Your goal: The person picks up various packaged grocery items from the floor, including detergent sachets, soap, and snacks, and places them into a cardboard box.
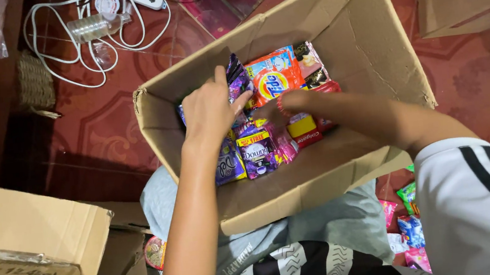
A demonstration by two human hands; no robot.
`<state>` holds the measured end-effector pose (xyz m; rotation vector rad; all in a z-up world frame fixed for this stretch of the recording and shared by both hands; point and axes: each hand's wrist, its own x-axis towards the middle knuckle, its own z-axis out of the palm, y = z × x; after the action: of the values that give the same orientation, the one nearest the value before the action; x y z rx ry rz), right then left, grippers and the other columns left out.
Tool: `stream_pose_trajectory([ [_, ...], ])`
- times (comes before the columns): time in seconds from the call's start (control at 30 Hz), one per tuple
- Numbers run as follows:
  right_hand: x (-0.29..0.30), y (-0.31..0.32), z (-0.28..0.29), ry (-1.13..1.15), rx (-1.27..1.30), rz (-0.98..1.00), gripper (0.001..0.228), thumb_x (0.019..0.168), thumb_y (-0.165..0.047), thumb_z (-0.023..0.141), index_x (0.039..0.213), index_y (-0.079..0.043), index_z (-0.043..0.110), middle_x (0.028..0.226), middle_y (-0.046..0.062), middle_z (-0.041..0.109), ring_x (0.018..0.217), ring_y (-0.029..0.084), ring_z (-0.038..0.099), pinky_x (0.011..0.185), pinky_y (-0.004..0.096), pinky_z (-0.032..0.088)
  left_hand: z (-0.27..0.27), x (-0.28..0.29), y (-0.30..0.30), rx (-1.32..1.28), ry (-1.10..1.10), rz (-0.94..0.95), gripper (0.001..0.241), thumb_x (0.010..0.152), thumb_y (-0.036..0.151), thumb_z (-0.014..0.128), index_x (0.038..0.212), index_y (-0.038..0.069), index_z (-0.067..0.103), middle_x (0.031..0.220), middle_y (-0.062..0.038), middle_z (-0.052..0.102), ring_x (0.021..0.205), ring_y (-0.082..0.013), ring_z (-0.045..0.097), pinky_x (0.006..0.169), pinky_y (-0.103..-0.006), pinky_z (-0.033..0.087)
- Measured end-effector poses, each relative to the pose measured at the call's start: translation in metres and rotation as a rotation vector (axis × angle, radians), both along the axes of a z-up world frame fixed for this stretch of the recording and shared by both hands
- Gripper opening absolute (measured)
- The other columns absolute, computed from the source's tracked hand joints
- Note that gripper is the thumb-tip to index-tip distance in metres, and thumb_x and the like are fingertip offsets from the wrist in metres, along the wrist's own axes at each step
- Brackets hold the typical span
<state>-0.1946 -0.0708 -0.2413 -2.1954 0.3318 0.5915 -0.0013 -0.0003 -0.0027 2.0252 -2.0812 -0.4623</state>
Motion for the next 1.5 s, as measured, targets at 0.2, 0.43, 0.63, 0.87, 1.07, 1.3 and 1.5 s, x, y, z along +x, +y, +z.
stream_pose_trajectory([
  [0.2,-0.038,-0.004,-0.024,-0.014,0.007,0.039,0.096,0.055,-0.03,0.098,0.136,-0.009,0.052,0.134,0.014,0.056,0.126,0.033,0.055,0.103,0.042,0.046,-0.002,0.0,-0.004,0.006,-0.02,0.008,0.067,0.085,0.056,0.077,0.118,0.001,0.058,0.08,-0.021,0.073,0.076,-0.0402,0.072,0.061,-0.0501,0.056],
  [0.43,-0.039,0.006,-0.027,-0.015,-0.055,-0.085,0.035,0.076,-0.014,0.078,0.106,-0.01,0.062,0.105,0.009,0.067,0.107,0.033,0.064,0.087,0.045,0.05,-0.002,0.0,-0.001,0.022,-0.036,-0.014,0.068,0.085,0.055,0.077,0.12,0.0,0.058,0.079,-0.021,0.072,0.076,-0.0405,0.072,0.062,-0.0501,0.056],
  [0.63,-0.034,0.016,0.001,0.063,-0.078,-0.088,0.033,0.089,-0.008,0.066,0.119,-0.008,0.053,0.107,0.017,0.071,0.1,0.035,0.069,0.08,0.047,0.053,0.0,0.0,-0.003,0.031,-0.027,-0.012,0.07,0.084,0.055,0.077,0.121,-0.001,0.057,0.077,-0.022,0.072,0.075,-0.0407,0.072,0.062,-0.0504,0.056],
  [0.87,-0.034,0.008,-0.048,0.12,-0.327,0.085,0.046,0.087,-0.026,0.078,0.125,-0.007,0.06,0.12,0.022,0.065,0.113,0.04,0.064,0.093,0.047,0.052,0.001,0.0,0.0,0.034,-0.031,-0.027,0.07,0.084,0.055,0.076,0.12,-0.002,0.057,0.078,-0.022,0.072,0.076,-0.0413,0.072,0.062,-0.0507,0.056],
  [1.07,-0.036,-0.027,0.08,0.032,0.812,-0.669,0.061,0.093,-0.034,0.07,0.143,-0.008,0.047,0.141,0.012,0.057,0.134,0.025,0.054,0.107,0.046,0.05,-0.004,-0.001,0.0,0.092,0.223,0.169,0.071,0.089,0.058,0.069,0.119,-0.005,0.057,0.089,-0.032,0.07,0.087,-0.0493,0.068,0.076,-0.0568,0.053],
  [1.3,-0.006,0.001,0.162,-0.526,1.382,-0.953,0.055,0.098,-0.018,0.069,0.145,-0.01,0.043,0.138,0.009,0.06,0.127,0.022,0.061,0.109,0.044,0.052,-0.021,0.004,-0.005,-0.023,0.615,0.098,0.052,0.111,0.046,0.048,0.114,-0.005,0.059,0.098,-0.036,0.068,0.1,-0.0524,0.064,0.085,-0.0584,0.052],
  [1.5,0.033,-0.005,-0.019,-0.439,0.781,-1.137,0.073,0.083,-0.016,0.084,0.142,-0.007,0.043,0.134,0.012,0.063,0.124,0.023,0.061,0.107,0.04,0.05,-0.001,0.008,0.001,-0.226,0.052,0.324,0.03,0.102,0.032,0.053,0.1,0.004,0.064,0.092,-0.022,0.072,0.078,-0.0458,0.069,0.065,-0.0572,0.054],
])
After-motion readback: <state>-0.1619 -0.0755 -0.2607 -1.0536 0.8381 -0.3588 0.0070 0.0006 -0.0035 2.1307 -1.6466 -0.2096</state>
